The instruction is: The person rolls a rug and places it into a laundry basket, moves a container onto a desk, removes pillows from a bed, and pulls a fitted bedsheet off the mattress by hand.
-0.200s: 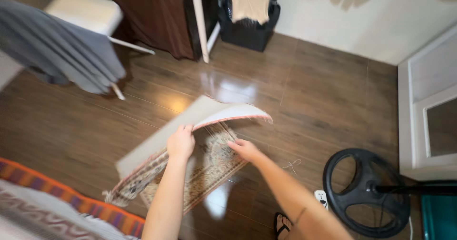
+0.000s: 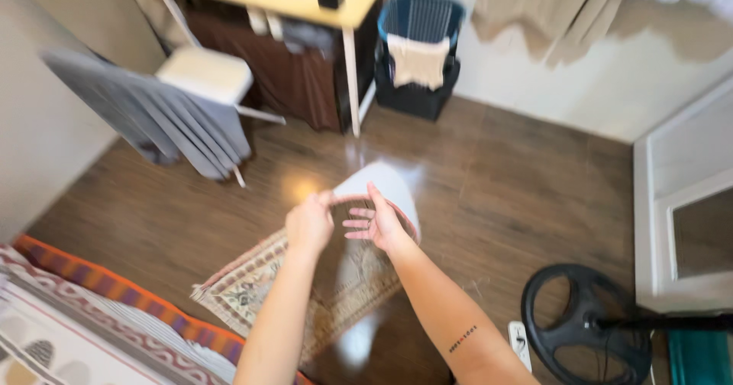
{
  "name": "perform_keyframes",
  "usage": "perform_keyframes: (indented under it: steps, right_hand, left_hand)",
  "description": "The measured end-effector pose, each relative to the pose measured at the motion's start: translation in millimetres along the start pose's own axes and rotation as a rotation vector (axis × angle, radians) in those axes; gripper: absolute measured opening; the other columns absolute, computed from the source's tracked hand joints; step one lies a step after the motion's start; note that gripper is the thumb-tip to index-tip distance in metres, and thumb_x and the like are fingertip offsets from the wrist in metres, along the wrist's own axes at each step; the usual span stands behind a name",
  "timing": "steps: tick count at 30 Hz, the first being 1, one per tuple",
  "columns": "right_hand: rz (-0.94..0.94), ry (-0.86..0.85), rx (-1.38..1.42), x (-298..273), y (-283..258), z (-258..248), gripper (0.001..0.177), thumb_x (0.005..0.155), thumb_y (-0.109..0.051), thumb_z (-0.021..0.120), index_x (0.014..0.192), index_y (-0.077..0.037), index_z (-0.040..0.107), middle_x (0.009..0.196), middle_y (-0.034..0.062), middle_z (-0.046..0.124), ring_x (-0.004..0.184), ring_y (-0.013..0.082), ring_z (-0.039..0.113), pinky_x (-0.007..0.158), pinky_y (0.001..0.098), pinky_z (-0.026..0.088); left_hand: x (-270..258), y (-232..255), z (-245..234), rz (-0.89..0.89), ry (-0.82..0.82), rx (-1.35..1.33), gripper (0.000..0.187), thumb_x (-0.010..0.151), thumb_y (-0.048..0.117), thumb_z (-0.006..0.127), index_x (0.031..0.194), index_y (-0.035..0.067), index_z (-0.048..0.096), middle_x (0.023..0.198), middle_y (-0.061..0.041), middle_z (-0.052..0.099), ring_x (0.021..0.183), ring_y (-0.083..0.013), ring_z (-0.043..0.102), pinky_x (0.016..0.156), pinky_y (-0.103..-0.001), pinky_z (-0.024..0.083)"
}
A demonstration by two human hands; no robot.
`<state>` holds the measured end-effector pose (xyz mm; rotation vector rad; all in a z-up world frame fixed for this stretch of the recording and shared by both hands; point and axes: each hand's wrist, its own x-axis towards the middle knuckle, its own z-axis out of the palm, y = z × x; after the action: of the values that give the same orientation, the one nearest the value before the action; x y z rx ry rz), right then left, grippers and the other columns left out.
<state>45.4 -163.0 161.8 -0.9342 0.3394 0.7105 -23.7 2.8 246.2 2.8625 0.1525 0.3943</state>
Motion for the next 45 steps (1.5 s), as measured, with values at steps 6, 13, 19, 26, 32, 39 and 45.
perform_keyframes:
  steps: [6,13,19,26,32,39,45]
  right_hand:
    - [-0.346,0.29,-0.254,39.1,-45.2,56.9,0.054,0.071,0.01,0.057,0.122,-0.007,0.057,0.088,0.0142,0.064,0.069,0.0299,0.064,0.054,0.0501,0.046]
    - [-0.584,-0.122,-0.999,-36.0,-141.5,132.4,0.013,0.074,0.008,0.06,0.081,0.003,0.069,0.069,0.0099,0.064,0.065,0.0223,0.06,0.056,0.0406,0.048]
    - [-0.712,-0.661,-1.253,-115.5,-246.1,189.0,0.034,0.067,0.008,0.059,0.093,-0.003,0.078,0.082,0.0028,0.076,0.079,0.0113,0.069,0.077,0.029,0.056]
    - [-0.92,-0.653,-1.445,-169.8,-321.9,204.6,0.031,0.068,0.004,0.069,0.096,-0.003,0.077,0.086,0.005,0.078,0.083,0.0123,0.071,0.079,0.0303,0.057]
    - [-0.929,-0.53,-1.615,-146.2,-345.7,132.5,0.058,0.065,-0.023,0.092,0.117,-0.007,0.071,0.091,0.0079,0.077,0.086,0.023,0.071,0.079,0.0388,0.053]
    - [-1.801,0.565,-1.522,-188.2,-403.6,180.9,0.029,0.081,-0.008,0.067,0.105,-0.023,0.076,0.093,0.0093,0.076,0.084,0.0339,0.071,0.072,0.0467,0.056]
    - [-1.767,0.076,-1.192,-200.7,-359.0,169.1,0.065,0.068,0.011,0.047,0.12,-0.019,0.07,0.13,0.021,0.073,0.131,0.0371,0.061,0.113,0.0412,0.045]
  left_hand:
    - [-13.4,24.4,-82.7,0.177,-0.058,-0.502,0.016,0.088,0.012,0.065,0.102,0.013,0.074,0.087,-0.013,0.071,0.082,-0.033,0.073,0.074,-0.046,0.057]
    - [50.8,12.7,-179.6,0.311,0.02,-0.354,0.096,0.07,-0.017,0.056,0.159,0.014,0.036,0.165,-0.018,0.035,0.145,-0.0372,0.042,0.116,-0.042,0.04]
    - [98.1,54.2,-295.1,0.578,-0.354,-1.116,0.119,0.063,-0.002,0.07,0.165,0.014,0.011,0.171,-0.016,0.022,0.158,-0.0351,0.022,0.121,-0.04,0.029]
    - [151.6,107.7,-361.7,0.347,-0.349,-0.253,0.087,0.058,0.031,0.094,0.134,0.011,0.055,0.113,-0.019,0.073,0.106,-0.0348,0.071,0.092,-0.038,0.056]
    - [177.3,77.6,-331.9,0.397,-0.005,-0.163,0.033,0.073,0.035,0.086,0.094,0.013,0.074,0.088,-0.016,0.074,0.086,-0.0378,0.07,0.077,-0.046,0.056]
    - [218.9,73.3,-360.0,0.182,0.713,-0.271,0.015,0.095,0.013,0.074,0.108,0.009,0.07,0.105,-0.021,0.069,0.101,-0.0394,0.068,0.087,-0.048,0.055]
    - [186.1,63.4,-293.2,0.409,1.007,-0.156,0.048,0.085,0.002,0.06,0.132,0.009,0.053,0.141,-0.034,0.044,0.12,-0.0505,0.055,0.1,-0.051,0.052]
